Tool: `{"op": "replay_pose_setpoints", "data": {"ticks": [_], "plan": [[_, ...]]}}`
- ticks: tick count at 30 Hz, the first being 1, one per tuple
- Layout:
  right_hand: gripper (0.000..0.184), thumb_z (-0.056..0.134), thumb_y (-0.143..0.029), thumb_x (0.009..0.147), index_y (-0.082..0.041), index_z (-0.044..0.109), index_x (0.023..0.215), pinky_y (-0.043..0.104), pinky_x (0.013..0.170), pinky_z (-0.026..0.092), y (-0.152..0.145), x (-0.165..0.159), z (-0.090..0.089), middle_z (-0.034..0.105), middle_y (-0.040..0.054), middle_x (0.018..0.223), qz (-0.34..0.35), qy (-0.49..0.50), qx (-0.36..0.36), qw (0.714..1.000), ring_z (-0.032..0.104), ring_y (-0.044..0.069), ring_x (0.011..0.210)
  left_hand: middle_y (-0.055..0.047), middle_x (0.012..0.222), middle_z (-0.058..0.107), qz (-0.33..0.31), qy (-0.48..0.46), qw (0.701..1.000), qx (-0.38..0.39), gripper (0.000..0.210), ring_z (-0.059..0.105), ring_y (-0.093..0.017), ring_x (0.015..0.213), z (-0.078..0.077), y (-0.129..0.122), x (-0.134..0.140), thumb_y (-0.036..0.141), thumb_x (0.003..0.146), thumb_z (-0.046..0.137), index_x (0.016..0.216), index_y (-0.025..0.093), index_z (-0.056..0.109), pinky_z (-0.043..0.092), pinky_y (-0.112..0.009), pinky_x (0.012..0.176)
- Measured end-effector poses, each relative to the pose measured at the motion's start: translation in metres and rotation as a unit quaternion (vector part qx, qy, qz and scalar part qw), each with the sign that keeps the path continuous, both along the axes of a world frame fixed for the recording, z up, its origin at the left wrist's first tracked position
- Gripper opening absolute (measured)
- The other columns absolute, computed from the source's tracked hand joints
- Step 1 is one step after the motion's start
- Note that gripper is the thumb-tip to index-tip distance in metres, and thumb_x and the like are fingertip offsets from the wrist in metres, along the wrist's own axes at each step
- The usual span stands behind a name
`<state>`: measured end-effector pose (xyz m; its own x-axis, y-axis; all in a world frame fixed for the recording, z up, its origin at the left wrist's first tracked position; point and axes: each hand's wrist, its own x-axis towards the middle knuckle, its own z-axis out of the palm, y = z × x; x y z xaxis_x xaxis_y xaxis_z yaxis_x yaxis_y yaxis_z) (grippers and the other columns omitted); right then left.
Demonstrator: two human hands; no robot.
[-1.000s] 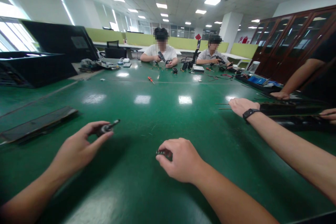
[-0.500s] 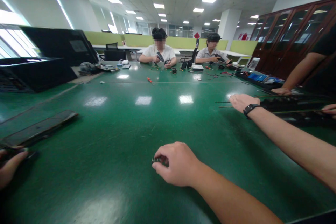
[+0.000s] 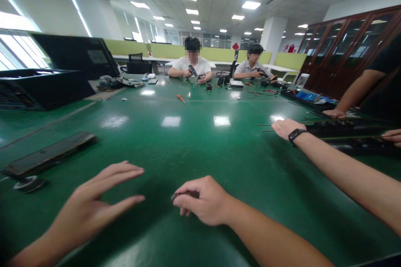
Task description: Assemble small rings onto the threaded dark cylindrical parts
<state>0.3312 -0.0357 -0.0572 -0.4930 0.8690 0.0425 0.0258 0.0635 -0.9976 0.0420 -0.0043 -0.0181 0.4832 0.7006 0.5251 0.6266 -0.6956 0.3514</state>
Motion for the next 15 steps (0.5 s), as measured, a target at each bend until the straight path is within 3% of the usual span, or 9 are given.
{"op": "replay_pose_setpoints", "data": {"ticks": [2, 4, 7, 11, 13, 15], "plan": [[0.037, 0.075, -0.048, 0.083, -0.013, 0.075, 0.095, 0.024, 0.061, 0.052, 0.001, 0.000, -0.001, 0.067, 0.0008, 0.068, 0.005, 0.025, -0.035, 0.999, 0.061, 0.011, 0.058, -0.005, 0.123, 0.071, -0.116, -0.008, 0.993, -0.023, 0.051, 0.066, -0.025, 0.115, -0.002, -0.004, 0.038, 0.038, 0.080, 0.081, 0.128, 0.035, 0.066, 0.055, -0.041, 0.102], [0.042, 0.079, -0.054, 0.078, -0.013, 0.075, 0.089, 0.025, 0.061, 0.052, 0.003, 0.001, -0.001, 0.067, 0.0008, 0.067, 0.010, 0.039, -0.052, 0.998, 0.061, 0.011, 0.058, -0.007, 0.118, 0.073, -0.203, -0.050, 0.976, -0.053, 0.040, 0.067, -0.023, 0.110, -0.005, -0.005, 0.065, 0.030, 0.085, 0.076, 0.124, 0.033, 0.069, 0.058, -0.038, 0.094], [0.048, 0.080, -0.059, 0.074, -0.013, 0.075, 0.085, 0.026, 0.060, 0.051, 0.005, 0.002, 0.001, 0.066, 0.0006, 0.066, 0.009, 0.058, -0.058, 0.997, 0.060, 0.011, 0.057, -0.005, 0.103, 0.077, -0.241, -0.125, 0.958, -0.089, 0.019, 0.070, -0.020, 0.100, -0.010, -0.004, 0.085, 0.020, 0.088, 0.071, 0.104, 0.029, 0.076, 0.059, -0.037, 0.090], [0.052, 0.072, -0.062, 0.082, -0.012, 0.074, 0.096, 0.025, 0.060, 0.051, 0.006, 0.004, -0.001, 0.066, 0.0013, 0.067, 0.022, 0.054, -0.046, 0.997, 0.061, 0.012, 0.058, -0.005, 0.104, 0.078, -0.155, -0.222, 0.948, -0.165, 0.010, 0.072, -0.021, 0.102, -0.005, -0.003, 0.074, 0.026, 0.086, 0.074, 0.095, 0.025, 0.074, 0.060, -0.036, 0.091], [0.049, 0.063, -0.058, 0.091, -0.011, 0.074, 0.099, 0.025, 0.061, 0.050, 0.006, 0.006, -0.001, 0.067, 0.0024, 0.070, 0.033, 0.016, -0.029, 0.999, 0.062, 0.012, 0.060, -0.005, 0.102, 0.078, -0.052, -0.263, 0.946, -0.184, 0.016, 0.073, -0.022, 0.099, 0.005, 0.002, 0.051, 0.035, 0.084, 0.075, 0.093, 0.022, 0.072, 0.062, -0.034, 0.087], [0.041, 0.060, -0.051, 0.095, -0.012, 0.074, 0.100, 0.024, 0.062, 0.050, 0.005, 0.007, -0.001, 0.068, 0.0028, 0.072, 0.036, -0.030, -0.019, 0.999, 0.062, 0.012, 0.062, -0.004, 0.098, 0.078, 0.090, -0.245, 0.953, -0.151, 0.028, 0.074, -0.022, 0.093, 0.019, 0.009, 0.017, 0.045, 0.082, 0.075, 0.093, 0.020, 0.070, 0.062, -0.033, 0.084]]}}
